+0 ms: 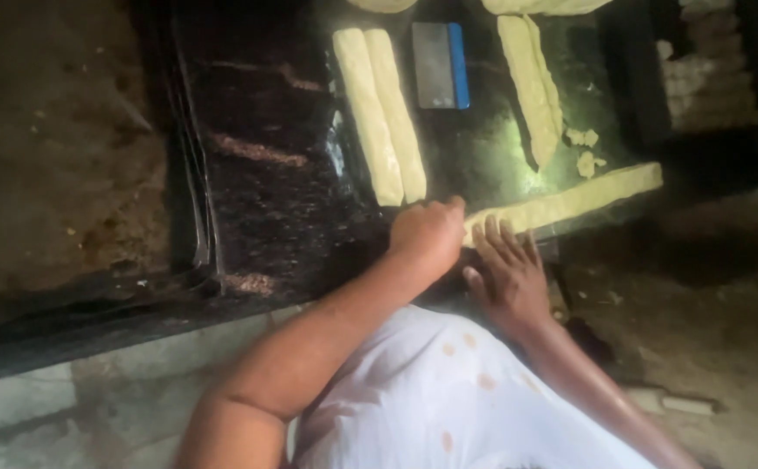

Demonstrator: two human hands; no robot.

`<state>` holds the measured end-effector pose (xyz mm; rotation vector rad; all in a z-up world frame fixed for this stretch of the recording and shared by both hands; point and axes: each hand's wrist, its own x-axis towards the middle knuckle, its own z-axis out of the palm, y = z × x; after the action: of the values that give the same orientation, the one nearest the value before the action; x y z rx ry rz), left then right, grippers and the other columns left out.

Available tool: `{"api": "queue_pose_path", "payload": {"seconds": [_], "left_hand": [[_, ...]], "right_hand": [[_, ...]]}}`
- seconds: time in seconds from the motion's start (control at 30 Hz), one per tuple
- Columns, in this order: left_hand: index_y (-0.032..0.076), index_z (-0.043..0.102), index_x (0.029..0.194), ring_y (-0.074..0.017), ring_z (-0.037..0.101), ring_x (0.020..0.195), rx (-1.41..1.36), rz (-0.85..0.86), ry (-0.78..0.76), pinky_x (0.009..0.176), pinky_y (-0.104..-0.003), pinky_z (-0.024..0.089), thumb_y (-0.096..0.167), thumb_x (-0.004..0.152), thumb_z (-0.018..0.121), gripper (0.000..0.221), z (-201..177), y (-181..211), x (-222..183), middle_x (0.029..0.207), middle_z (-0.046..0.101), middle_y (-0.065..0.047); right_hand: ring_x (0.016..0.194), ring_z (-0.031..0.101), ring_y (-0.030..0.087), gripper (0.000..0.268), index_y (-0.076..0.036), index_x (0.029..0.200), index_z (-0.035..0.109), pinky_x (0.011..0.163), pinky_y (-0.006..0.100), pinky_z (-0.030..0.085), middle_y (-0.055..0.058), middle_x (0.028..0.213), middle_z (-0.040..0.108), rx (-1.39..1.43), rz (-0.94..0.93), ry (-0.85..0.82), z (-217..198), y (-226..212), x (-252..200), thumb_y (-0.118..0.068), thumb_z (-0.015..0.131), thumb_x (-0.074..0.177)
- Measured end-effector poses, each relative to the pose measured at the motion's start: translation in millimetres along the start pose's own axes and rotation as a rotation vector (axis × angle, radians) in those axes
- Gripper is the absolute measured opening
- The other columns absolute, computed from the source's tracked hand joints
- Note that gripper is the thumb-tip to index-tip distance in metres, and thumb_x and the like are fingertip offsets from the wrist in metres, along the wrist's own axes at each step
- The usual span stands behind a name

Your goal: The person cuts strips of dough into small pieces using a bench scraper, then shapes each piece by hand between the fingers and places the shaped dough pieces into a tray alongside other already shaped pieces. A container of oil and a mass of dough sit on the work table.

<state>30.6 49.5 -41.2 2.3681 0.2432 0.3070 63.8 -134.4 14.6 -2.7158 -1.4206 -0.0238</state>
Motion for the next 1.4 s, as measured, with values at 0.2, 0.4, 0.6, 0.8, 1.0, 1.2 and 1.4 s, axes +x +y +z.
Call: {"api": "queue_pose_path", "payload": {"seconds": [0.2,0.4,0.6,0.8,1.0,1.2,1.4], "left_hand": [[0.011,0.063,0.099,-0.0382,0.071,0.075,-0.190,-0.090,0.166,0.063,-0.050,0.056,0.031,0.089,0.071,0.024,-53.6,-9.4,-30.7,0.086,0.073,-0.015],[0.014,0.064,0.109,-0.0319,0.072,0.069,-0.366,-0.190,0.288,0.062,-0.046,0.055,0.030,0.094,0.069,0.022,-77.7,-28.0,-60.5,0.076,0.075,-0.009],[0.009,0.066,0.112,-0.0238,0.074,0.072,-0.430,-0.072,0.664,0.062,-0.034,0.058,0.022,0.099,0.072,0.020,-76.0,-54.0,-91.4,0.087,0.074,-0.010],[0.002,0.065,0.113,-0.0235,0.069,0.073,-0.357,0.082,0.825,0.064,-0.035,0.056,0.017,0.102,0.069,0.019,-93.6,-67.9,-85.0,0.091,0.070,-0.009],[0.001,0.064,0.113,-0.0249,0.070,0.082,-0.072,0.369,1.012,0.071,-0.036,0.058,0.021,0.107,0.065,0.020,-135.5,-77.0,-19.2,0.097,0.070,-0.012],[0.003,0.062,0.108,-0.0199,0.071,0.078,0.068,0.598,1.132,0.067,-0.033,0.058,0.024,0.109,0.066,0.021,-167.5,-73.1,42.4,0.091,0.071,-0.007],[0.004,0.063,0.111,-0.0155,0.069,0.073,0.047,0.691,1.221,0.061,-0.029,0.055,0.026,0.108,0.066,0.023,-199.3,-50.0,86.1,0.087,0.070,-0.005]], "right_hand": [[0.149,0.038,0.029,0.065,-0.016,0.153,0.047,0.121,0.050,0.023,0.012,0.159,0.044,0.158,0.140,-0.190,-18.2,-36.6,12.8,-0.034,0.061,0.092],[0.144,0.040,0.032,0.055,-0.019,0.144,0.056,0.118,0.059,0.021,0.010,0.153,0.049,-0.046,-0.080,-0.383,-33.4,-19.3,46.3,-0.035,0.067,0.092],[0.130,0.058,0.040,0.070,-0.007,0.155,0.043,0.104,0.058,0.047,0.022,0.149,0.053,-0.024,0.096,-0.090,4.6,51.4,184.8,-0.047,0.066,0.102],[0.136,0.041,0.052,0.105,-0.009,0.161,0.022,0.106,0.060,0.039,0.029,0.154,0.041,-0.060,0.203,-0.036,67.1,72.4,297.3,-0.062,0.073,0.086],[0.136,0.043,0.053,0.104,-0.013,0.160,0.025,0.114,0.058,0.039,0.036,0.152,0.039,0.033,0.357,0.012,62.7,53.3,309.1,-0.047,0.085,0.083],[0.123,0.060,0.039,0.099,-0.015,0.156,0.031,0.099,0.049,0.048,0.020,0.135,0.062,0.344,0.520,0.139,29.2,47.6,270.8,-0.026,0.088,0.076],[0.103,0.060,0.016,0.051,0.002,0.145,0.056,0.081,0.030,0.050,0.008,0.122,0.063,1.223,0.328,0.203,-35.9,70.9,110.9,-0.004,0.066,0.096]]}}
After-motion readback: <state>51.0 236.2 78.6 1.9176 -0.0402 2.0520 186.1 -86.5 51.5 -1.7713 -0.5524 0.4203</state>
